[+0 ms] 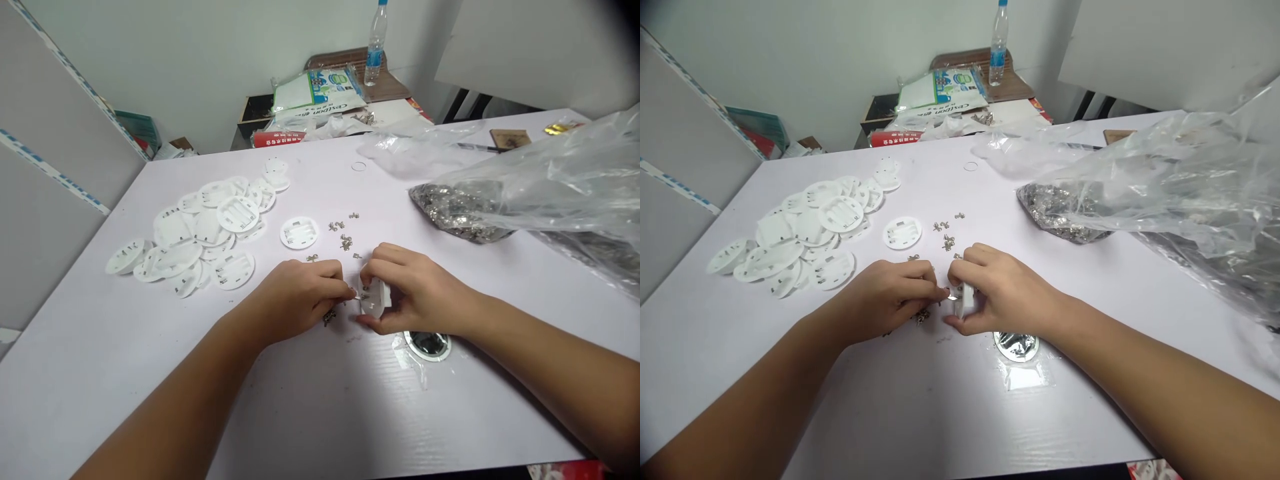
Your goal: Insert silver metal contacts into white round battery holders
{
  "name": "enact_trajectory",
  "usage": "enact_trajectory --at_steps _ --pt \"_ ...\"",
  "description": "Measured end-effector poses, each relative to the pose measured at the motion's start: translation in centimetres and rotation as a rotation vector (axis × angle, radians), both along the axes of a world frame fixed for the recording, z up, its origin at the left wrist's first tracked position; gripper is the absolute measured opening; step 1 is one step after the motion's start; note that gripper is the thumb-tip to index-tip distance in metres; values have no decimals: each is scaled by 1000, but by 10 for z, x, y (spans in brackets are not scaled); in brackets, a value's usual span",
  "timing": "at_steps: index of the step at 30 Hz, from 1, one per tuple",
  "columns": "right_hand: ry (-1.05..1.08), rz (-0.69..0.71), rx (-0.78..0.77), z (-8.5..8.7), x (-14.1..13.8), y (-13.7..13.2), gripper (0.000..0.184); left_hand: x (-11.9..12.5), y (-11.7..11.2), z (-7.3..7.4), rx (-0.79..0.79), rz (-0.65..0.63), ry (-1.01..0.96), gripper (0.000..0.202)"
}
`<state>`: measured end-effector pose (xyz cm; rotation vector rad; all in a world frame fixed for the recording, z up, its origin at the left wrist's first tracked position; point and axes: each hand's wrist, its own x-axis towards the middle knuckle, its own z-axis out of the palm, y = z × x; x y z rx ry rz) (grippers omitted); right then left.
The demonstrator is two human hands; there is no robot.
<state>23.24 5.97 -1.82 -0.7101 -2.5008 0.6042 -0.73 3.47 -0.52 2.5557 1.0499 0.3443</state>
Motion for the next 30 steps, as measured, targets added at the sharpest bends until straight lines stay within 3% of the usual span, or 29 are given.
enact_trajectory --at_steps 30 --pt "36 -4 -15 -1 0 0 32 3 0 -1 -43 47 -30 38"
